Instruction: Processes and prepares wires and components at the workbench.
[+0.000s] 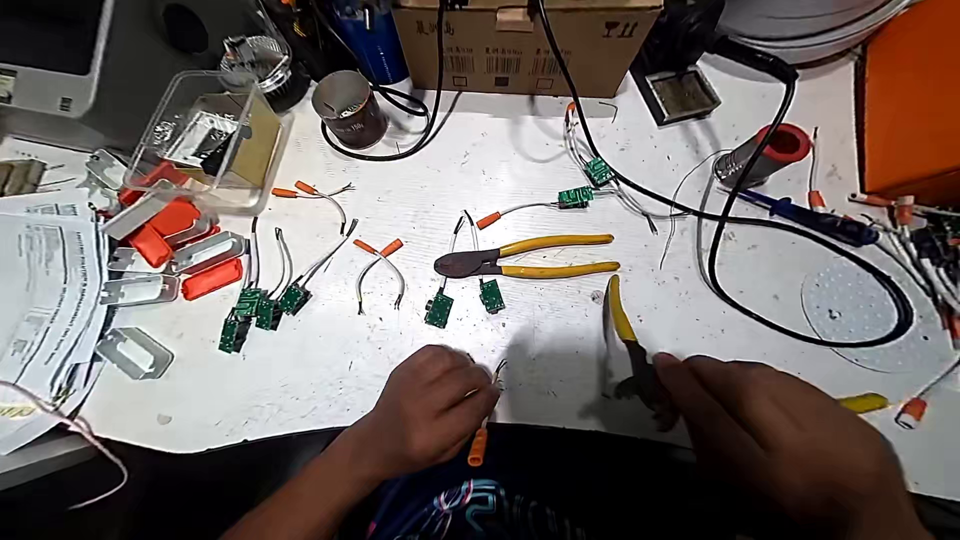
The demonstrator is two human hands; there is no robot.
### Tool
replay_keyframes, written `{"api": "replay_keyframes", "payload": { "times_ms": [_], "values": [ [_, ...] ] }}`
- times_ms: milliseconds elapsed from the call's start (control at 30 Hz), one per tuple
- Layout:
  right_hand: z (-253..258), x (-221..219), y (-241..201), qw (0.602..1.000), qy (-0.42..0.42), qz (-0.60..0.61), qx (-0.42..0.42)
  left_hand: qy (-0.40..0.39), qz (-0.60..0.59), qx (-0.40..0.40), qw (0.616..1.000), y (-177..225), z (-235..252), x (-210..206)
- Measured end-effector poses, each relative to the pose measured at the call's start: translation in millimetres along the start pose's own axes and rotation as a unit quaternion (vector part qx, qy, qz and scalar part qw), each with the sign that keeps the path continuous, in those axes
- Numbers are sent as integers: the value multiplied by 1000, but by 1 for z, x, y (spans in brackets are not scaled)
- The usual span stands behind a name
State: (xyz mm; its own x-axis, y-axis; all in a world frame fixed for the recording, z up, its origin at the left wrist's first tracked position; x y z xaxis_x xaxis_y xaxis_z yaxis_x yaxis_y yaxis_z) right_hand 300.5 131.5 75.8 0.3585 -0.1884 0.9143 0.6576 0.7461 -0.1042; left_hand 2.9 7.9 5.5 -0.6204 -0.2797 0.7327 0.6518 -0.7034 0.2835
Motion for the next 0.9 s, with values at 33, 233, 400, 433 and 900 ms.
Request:
{"api": "replay_keyframes", "payload": {
  "times_ms": [33,233,400,433,900],
  "values": [
    [-2,-5,-4,1000,-3,-5,-3,0,1,-2,1000,0,-1,0],
    [-10,-30,3,993,-113,-2,-40,92,-102,72,988,0,3,1],
    [-2,-23,2,949,-138,269,-95,184,-226,114,950,5,21,-8],
    [1,-26,-10,918,-121,353,-135,196,-257,118,939,7,25,-10],
    [24,-48,-54,798,-179,552,-160,63,-498,299,811,8,43,4]
  ]
}}
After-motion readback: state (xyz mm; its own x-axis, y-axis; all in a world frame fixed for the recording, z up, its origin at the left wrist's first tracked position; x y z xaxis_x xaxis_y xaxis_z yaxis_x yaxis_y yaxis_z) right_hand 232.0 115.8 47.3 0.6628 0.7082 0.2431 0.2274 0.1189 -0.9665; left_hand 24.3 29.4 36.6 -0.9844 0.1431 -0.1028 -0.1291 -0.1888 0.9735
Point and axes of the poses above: each hand's wrist, its own z-axis towards the middle knuckle, its own x-axis out of the back of the hand, y = z × x, the point moved 1 cm from there along z, towards the middle knuckle, and after that the axes turned 12 degrees about -x, right-handed, at the moved point
